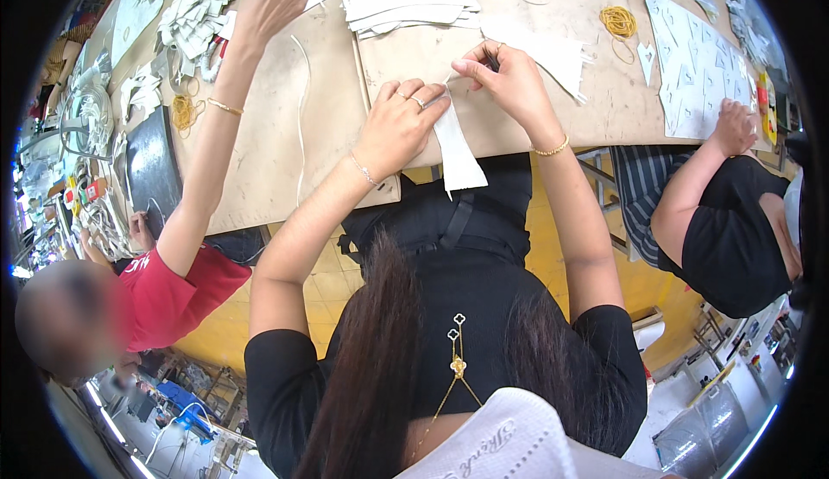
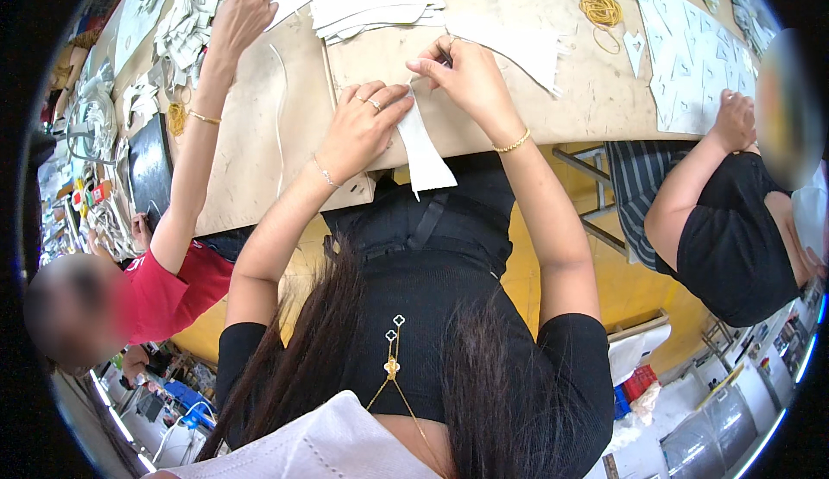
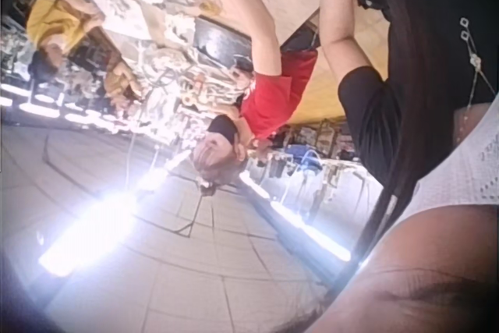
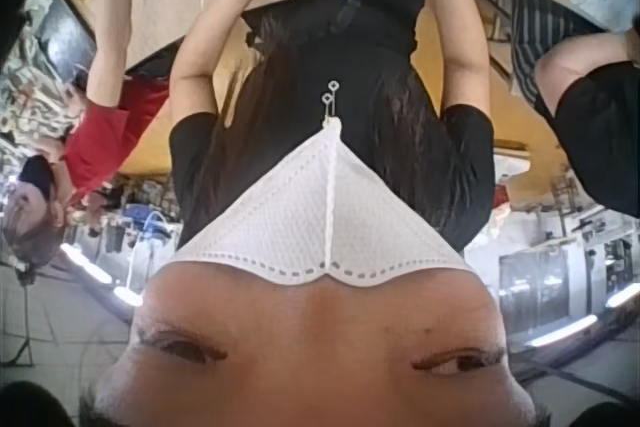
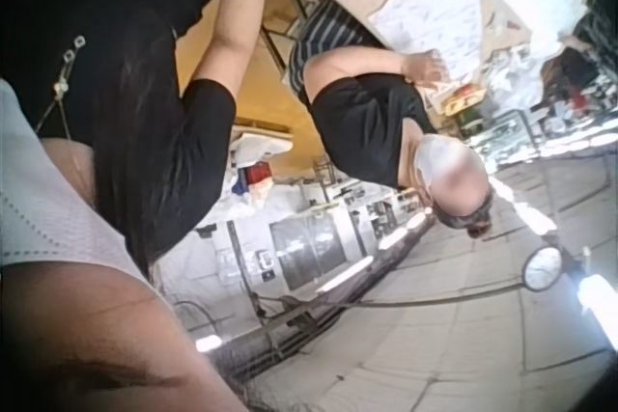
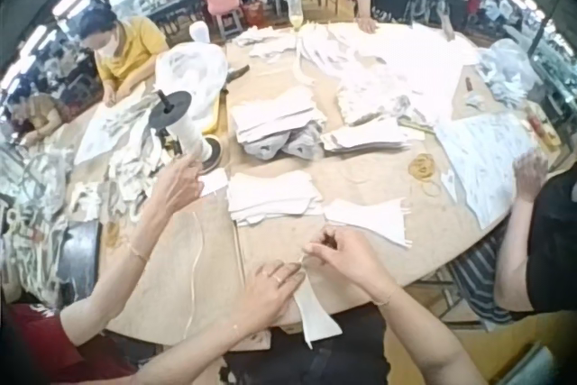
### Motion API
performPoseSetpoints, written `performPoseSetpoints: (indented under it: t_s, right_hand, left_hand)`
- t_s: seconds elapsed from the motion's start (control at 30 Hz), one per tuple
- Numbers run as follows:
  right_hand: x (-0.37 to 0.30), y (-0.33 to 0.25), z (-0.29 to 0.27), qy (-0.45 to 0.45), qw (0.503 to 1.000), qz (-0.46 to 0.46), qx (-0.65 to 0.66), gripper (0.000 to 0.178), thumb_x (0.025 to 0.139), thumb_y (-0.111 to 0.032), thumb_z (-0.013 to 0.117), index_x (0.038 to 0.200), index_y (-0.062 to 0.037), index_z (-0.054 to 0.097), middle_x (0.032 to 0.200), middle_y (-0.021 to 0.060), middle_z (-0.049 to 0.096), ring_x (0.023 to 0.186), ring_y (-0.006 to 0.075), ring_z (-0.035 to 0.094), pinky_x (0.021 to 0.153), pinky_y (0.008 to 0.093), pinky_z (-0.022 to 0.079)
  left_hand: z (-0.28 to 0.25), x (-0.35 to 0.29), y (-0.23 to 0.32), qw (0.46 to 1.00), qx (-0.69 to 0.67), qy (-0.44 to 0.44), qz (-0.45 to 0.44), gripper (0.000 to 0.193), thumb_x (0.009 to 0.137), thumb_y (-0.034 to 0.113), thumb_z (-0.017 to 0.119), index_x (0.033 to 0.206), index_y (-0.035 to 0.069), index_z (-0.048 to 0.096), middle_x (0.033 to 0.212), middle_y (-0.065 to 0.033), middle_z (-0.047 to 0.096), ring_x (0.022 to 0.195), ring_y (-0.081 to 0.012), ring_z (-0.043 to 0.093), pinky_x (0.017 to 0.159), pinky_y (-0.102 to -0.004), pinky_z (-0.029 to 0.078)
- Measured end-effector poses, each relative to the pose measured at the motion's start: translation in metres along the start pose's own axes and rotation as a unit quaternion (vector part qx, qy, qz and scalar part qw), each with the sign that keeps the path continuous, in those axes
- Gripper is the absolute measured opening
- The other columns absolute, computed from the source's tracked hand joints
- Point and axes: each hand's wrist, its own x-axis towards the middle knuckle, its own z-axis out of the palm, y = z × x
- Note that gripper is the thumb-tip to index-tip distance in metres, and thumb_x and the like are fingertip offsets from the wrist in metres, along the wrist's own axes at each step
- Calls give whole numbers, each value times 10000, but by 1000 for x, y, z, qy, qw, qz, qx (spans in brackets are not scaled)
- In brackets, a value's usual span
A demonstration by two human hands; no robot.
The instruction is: The person hand-sews white fabric pieces at a workbench, repeatedly stitching edges, pulling thread, and stacking finished pieces. The person also handles a spool of thread and uses a needle throughout the process.
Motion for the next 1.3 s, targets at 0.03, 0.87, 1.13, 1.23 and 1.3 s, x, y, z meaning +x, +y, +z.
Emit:
performPoseSetpoints:
  t_s: [0.03, 0.87, 1.13, 1.23, 1.3]
  right_hand:
    - [-8, -2, 0, 7, 1000, 2, -10, 206, 914, -173, 718, 1048, -23, 675, 743, 92, 702, 590, 140, 639, 596, 271, 499]
    - [-1, 10, 4, 37, 957, -193, -215, 146, 877, -167, 723, 976, -62, 702, 976, 84, 632, 824, 252, 668, 735, 348, 536]
    - [36, -10, -5, -129, 890, -210, -383, 94, 897, -139, 664, 909, -65, 608, 1042, 74, 615, 879, 291, 678, 744, 420, 545]
    - [39, -13, -6, -148, 900, -187, -365, 102, 898, -156, 664, 934, -81, 604, 1024, 71, 610, 850, 297, 675, 741, 428, 555]
    - [34, -11, -8, -150, 887, -182, -397, 113, 905, -164, 659, 950, -85, 593, 1006, 78, 613, 838, 301, 677, 738, 430, 555]
  left_hand:
    - [-1, 0, -2, 1000, 5, -6, 3, 250, 883, 134, 687, 1131, 104, 691, 1218, -20, 641, 1125, -222, 577, 967, -397, 423]
    - [6, -4, -13, 999, -12, 27, 29, 266, 836, 164, 725, 1101, 148, 705, 1224, 23, 638, 1127, -197, 558, 931, -394, 411]
    - [5, -4, -12, 999, -19, 24, 25, 251, 848, 154, 706, 1099, 145, 701, 1234, 30, 630, 1126, -175, 556, 940, -387, 403]
    - [3, -4, -11, 999, -20, 15, 22, 255, 851, 155, 703, 1106, 143, 698, 1242, 32, 626, 1130, -172, 556, 946, -387, 400]
    - [3, -3, -12, 999, -20, 13, 24, 254, 854, 160, 698, 1107, 142, 697, 1235, 29, 627, 1129, -177, 556, 943, -391, 400]
